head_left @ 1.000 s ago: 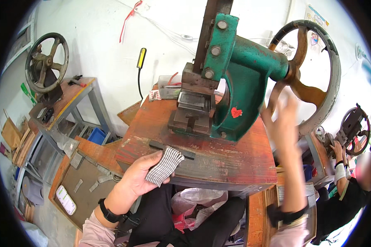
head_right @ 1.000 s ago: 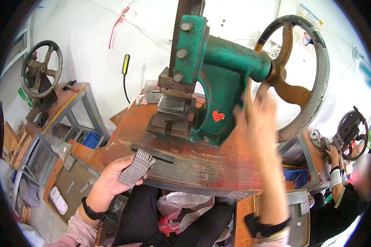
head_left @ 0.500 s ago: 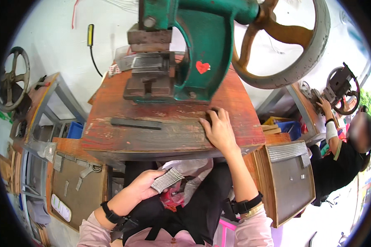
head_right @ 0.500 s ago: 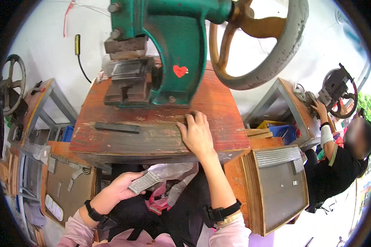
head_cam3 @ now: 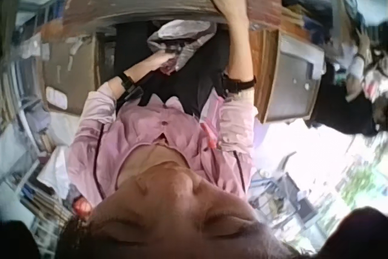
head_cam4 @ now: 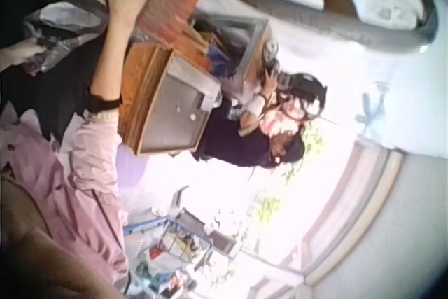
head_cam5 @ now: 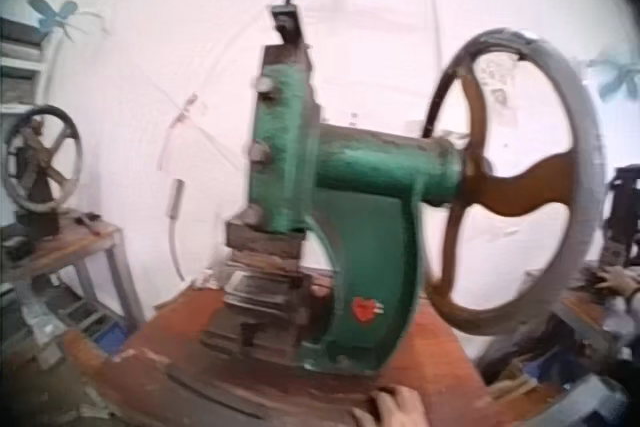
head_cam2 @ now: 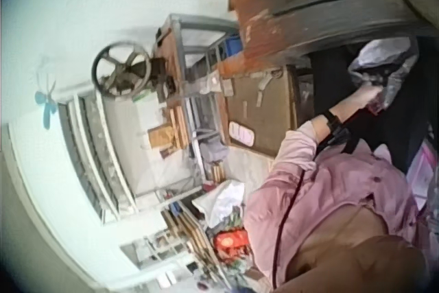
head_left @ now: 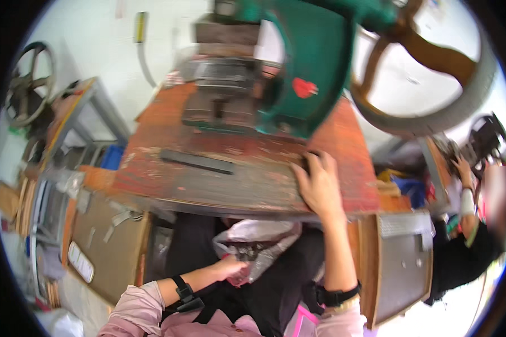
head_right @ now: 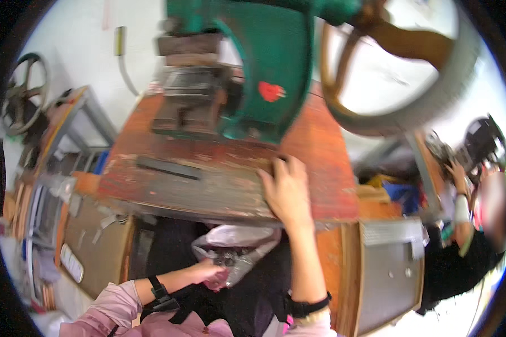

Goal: Operate a manual hand-wheel press machine to punch or form metal strips.

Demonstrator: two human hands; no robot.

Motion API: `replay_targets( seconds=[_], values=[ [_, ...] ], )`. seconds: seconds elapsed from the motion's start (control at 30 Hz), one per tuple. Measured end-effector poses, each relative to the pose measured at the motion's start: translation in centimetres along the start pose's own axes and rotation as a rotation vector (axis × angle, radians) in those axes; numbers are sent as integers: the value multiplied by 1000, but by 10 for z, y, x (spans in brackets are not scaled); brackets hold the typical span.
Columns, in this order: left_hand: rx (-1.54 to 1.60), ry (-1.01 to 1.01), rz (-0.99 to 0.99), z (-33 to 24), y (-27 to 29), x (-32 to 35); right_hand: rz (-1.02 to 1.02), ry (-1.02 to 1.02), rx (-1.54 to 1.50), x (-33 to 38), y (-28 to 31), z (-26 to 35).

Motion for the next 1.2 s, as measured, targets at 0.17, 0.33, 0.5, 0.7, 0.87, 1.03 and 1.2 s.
replay_targets(
  seconds=[0.17, 0.33, 0.5, 0.7, 0.87, 1.03, 1.2],
  values=[
    [-92, -579, -452, -63, 45, 110, 44, -95, 38, 6, 19, -9],
    [-410, -520, -1341, -64, 170, 255, 90, -99, 14, 7, 17, -1],
    [-588, -152, -1639, 21, 271, 291, 89, -116, -1, 7, 16, 0],
    [-955, -200, -1592, 18, 303, 279, 92, -160, 26, 3, 13, 4],
    [-1297, -312, -1330, 6, 319, 260, 100, -182, 70, 4, 10, 0],
    [-1572, -465, -1329, 1, 323, 259, 78, -156, 93, 2, 12, 3],
    [-1788, -630, -1339, -5, 320, 261, 72, -154, 99, 3, 12, 3]
  ],
)
Point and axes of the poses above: each hand's wrist, its own x-axis away from the middle knuckle, its own y-axis out of the back of the hand, z = x × y, the point moved 8 cm from there along -x, towards the middle knuckle, and after that the axes turned 13 degrees about -x, right-handed, at the moved point
